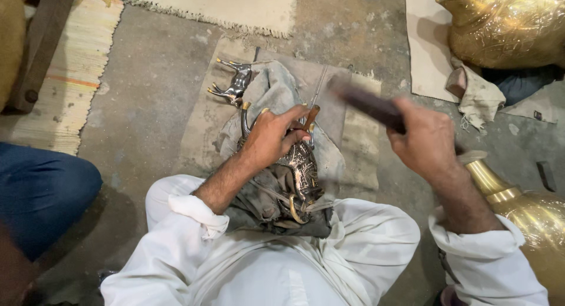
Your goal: The person sits on the workshop floor holding a brass animal figurine against a cloth-covered sandbag and repeatedly strikes a small punch placed on the figurine with a wooden mallet, working the decoration across the surface and repositioning the figurine between strikes.
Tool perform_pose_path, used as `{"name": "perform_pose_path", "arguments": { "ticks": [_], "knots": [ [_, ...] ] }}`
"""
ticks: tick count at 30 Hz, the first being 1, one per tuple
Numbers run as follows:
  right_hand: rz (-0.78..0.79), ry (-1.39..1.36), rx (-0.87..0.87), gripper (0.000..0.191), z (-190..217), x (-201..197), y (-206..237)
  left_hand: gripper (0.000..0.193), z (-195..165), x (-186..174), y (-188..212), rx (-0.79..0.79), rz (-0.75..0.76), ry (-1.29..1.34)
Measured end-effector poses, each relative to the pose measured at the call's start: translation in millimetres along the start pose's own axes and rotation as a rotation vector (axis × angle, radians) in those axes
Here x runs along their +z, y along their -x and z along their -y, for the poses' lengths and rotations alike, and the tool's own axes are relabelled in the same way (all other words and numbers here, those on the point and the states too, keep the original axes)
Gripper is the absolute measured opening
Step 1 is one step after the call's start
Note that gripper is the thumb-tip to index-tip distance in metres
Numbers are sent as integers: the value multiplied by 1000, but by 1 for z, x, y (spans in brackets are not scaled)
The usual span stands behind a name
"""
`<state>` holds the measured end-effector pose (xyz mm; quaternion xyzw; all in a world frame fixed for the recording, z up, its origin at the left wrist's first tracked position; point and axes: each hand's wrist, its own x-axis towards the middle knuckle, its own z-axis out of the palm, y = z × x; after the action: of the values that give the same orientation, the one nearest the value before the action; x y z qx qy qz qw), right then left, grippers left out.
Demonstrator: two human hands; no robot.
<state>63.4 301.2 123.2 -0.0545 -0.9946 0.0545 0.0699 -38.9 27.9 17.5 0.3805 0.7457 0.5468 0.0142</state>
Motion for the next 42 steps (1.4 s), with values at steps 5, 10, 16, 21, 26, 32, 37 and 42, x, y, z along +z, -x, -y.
{"name": "perform_pose_path", "arguments": {
  "ticks": [5, 10, 16, 21, 26, 32, 37, 42],
  "knots": [
    [84, 254, -178, 37, -4, 0, 0, 39, -3, -5, -1, -73, 38, 66],
    [186, 10, -47, 33, -10, 2, 7, 37, -3, -6, 0, 51, 140, 39],
    [4, -73, -86, 37, -12, 5, 15, 35, -3, -3, -1, 79, 137, -7],
    [-83, 88, -199, 36, -14, -1, 14, 30, -5, -2, -4, 90, 142, -75],
    [-44, 155, -212, 34, -14, 0, 15, 31, -6, -1, -6, 110, 139, -77],
    [27, 181, -84, 29, -15, 9, 19, 29, -5, -1, -7, 83, 163, -92],
    [-52, 54, -58, 29, -16, 11, 24, 31, -5, 1, -8, 72, 166, -73],
    [-108, -47, -52, 26, -12, 12, 25, 30, 0, 1, -8, 82, 175, -94]
  ]
}}
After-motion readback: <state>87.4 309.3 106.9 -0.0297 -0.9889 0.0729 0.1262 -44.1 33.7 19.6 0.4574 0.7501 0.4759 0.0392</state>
